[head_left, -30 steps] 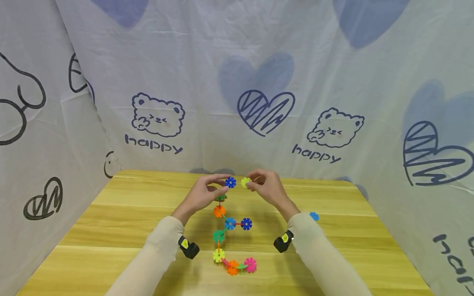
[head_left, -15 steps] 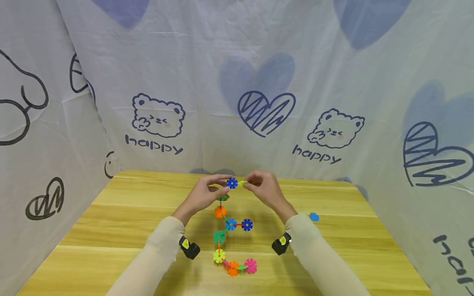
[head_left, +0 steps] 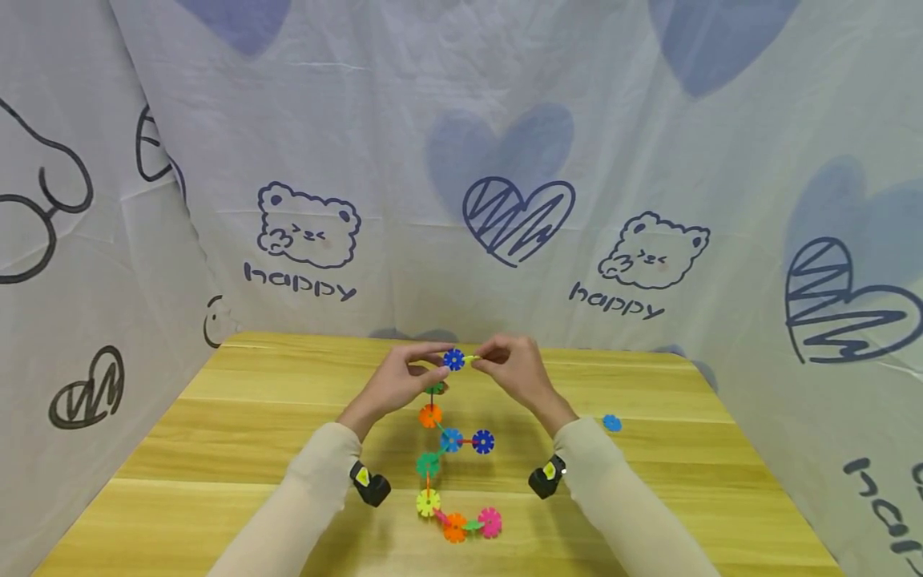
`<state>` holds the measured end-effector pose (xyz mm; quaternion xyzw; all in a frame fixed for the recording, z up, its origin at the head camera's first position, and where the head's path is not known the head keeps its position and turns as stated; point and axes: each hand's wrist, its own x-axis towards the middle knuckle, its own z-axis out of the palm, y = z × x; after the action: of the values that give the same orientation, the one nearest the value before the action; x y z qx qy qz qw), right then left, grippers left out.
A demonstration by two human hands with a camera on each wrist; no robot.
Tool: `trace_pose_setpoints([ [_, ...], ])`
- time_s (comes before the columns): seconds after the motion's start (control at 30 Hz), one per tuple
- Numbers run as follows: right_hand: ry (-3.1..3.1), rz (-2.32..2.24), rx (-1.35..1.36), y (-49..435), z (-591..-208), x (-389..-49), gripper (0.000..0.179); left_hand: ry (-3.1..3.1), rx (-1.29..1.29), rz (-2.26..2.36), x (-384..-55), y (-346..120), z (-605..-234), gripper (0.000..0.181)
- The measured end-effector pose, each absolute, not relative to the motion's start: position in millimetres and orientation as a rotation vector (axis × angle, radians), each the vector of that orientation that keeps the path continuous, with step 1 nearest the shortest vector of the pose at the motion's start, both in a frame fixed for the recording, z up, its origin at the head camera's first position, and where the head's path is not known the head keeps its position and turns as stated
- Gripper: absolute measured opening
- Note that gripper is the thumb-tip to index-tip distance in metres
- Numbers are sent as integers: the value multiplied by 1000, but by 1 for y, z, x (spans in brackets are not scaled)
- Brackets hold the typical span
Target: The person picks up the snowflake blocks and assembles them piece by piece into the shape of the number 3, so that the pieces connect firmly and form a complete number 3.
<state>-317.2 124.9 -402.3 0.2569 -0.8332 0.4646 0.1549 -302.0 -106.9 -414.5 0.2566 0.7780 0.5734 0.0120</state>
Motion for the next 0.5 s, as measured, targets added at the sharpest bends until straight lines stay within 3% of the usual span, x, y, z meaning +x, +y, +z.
trace_pose_setpoints([
  [0.5, -2285, 1191, 787, 121, -399, -312, 8, 2423, 707, 1823, -301, -104, -414, 37],
])
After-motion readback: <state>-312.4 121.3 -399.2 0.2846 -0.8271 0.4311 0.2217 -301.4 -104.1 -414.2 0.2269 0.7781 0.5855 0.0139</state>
